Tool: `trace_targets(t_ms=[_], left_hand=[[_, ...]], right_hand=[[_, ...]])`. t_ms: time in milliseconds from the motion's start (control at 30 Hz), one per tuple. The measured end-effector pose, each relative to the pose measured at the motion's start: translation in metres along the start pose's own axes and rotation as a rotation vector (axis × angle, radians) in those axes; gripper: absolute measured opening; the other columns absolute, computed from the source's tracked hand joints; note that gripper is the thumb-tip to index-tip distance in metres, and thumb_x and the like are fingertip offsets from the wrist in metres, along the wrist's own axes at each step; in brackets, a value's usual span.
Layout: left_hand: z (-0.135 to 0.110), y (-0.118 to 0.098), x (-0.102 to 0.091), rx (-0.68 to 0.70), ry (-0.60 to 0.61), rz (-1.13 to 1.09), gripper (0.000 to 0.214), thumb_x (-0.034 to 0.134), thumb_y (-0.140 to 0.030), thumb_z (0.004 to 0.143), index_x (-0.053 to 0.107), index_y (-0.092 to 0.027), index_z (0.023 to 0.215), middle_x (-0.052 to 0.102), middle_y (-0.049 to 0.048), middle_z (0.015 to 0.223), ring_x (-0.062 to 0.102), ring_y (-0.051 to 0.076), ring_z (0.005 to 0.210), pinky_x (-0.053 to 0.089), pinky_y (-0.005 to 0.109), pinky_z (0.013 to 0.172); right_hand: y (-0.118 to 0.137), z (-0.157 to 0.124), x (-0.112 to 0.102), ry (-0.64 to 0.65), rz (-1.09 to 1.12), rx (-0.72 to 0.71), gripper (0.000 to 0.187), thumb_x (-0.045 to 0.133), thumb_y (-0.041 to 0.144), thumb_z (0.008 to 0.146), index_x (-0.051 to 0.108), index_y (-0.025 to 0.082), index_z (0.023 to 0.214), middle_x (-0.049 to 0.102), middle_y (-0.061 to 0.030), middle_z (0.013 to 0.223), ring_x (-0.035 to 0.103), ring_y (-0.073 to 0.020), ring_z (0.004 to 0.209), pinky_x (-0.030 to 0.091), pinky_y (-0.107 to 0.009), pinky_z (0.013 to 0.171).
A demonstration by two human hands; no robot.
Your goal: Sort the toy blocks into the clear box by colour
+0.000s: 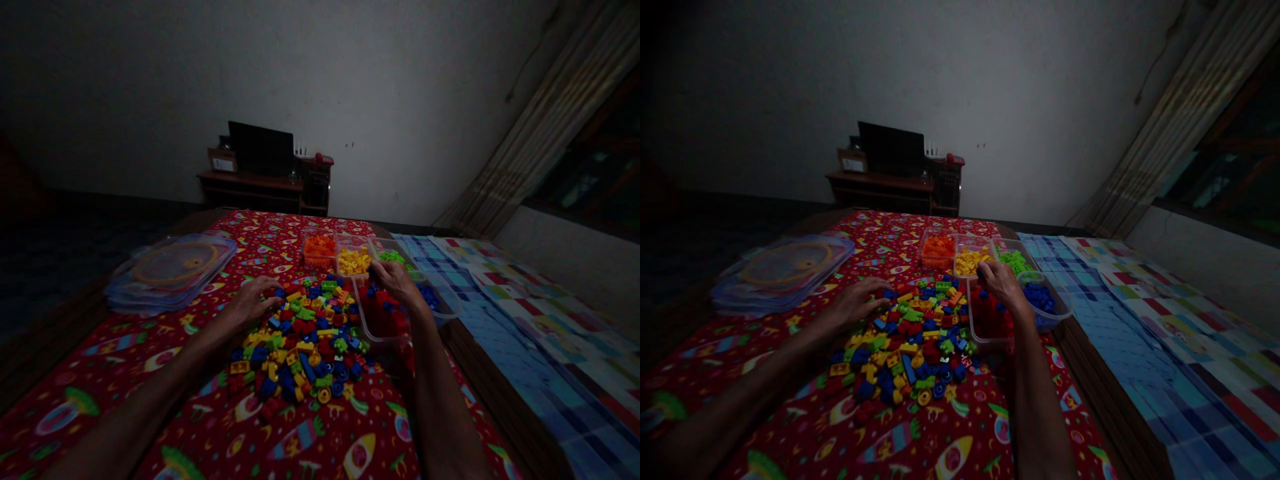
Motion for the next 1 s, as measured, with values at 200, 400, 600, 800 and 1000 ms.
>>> trace_targets(t_ms=[200, 400, 600, 800, 1000], left_hand=[[-0.002, -0.014, -0.011, -0.060, -0.022, -0.104, 0.050, 0.053, -0.056, 0.071, 0.069, -0.021, 0.103, 0.071, 0.0073, 0.111, 0.064, 0.029, 0.101, 0.047, 0.038, 0.093], [-0.004, -0.027, -0.010, -0.051, 0.001, -0.102, 0.053, 0.053, -0.061, 0.070, 0.071, -0.022, 0.101, 0.072, 0.0059, 0.110, 0.065, 0.028, 0.100, 0.049, 0.036, 0.091], [-0.005, -0.029, -0.009, -0.042, 0.003, -0.136, 0.053, 0.053, -0.063, 0.070, 0.071, -0.023, 0.101, 0.072, 0.0054, 0.109, 0.066, 0.027, 0.096, 0.051, 0.035, 0.089], [-0.004, -0.028, -0.012, -0.032, -0.003, -0.124, 0.055, 0.053, -0.064, 0.069, 0.072, -0.023, 0.100, 0.072, 0.0068, 0.109, 0.066, 0.028, 0.098, 0.049, 0.036, 0.092], [-0.003, -0.027, -0.007, -0.034, 0.027, -0.124, 0.054, 0.054, -0.064, 0.067, 0.072, -0.023, 0.098, 0.073, 0.0064, 0.107, 0.066, 0.029, 0.096, 0.051, 0.036, 0.089]], right_hand=[[-0.022, -0.001, -0.005, -0.007, 0.001, 0.046, 0.024, 0.050, 0.027, 0.079, 0.068, 0.014, 0.090, 0.067, -0.0038, 0.077, 0.059, -0.0146, 0.068, 0.044, -0.025, 0.066], [-0.029, -0.010, 0.011, 0.118, -0.321, 0.120, 0.026, 0.058, 0.015, 0.074, 0.071, 0.016, 0.096, 0.069, -0.0085, 0.098, 0.061, -0.0200, 0.092, 0.045, -0.028, 0.082], [-0.025, -0.012, 0.025, 0.164, -0.378, 0.117, 0.019, 0.059, 0.015, 0.076, 0.071, 0.016, 0.091, 0.070, -0.0073, 0.091, 0.061, -0.0185, 0.090, 0.044, -0.026, 0.080], [-0.031, -0.022, -0.016, -0.003, -0.416, 0.126, 0.024, 0.053, 0.025, 0.086, 0.067, 0.015, 0.103, 0.068, -0.0095, 0.100, 0.061, -0.0211, 0.098, 0.045, -0.032, 0.087], [-0.038, -0.053, 0.003, 0.195, -0.603, -0.003, 0.025, 0.053, 0.011, 0.082, 0.063, 0.011, 0.106, 0.065, -0.0156, 0.105, 0.060, -0.0244, 0.101, 0.047, -0.038, 0.091]])
Point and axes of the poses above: each hand's wrist, its own z-axis towards the middle knuckle, its own x-axis out of the palm, y = z × x, the point moved 8 cm from there along z, towards the middle knuckle
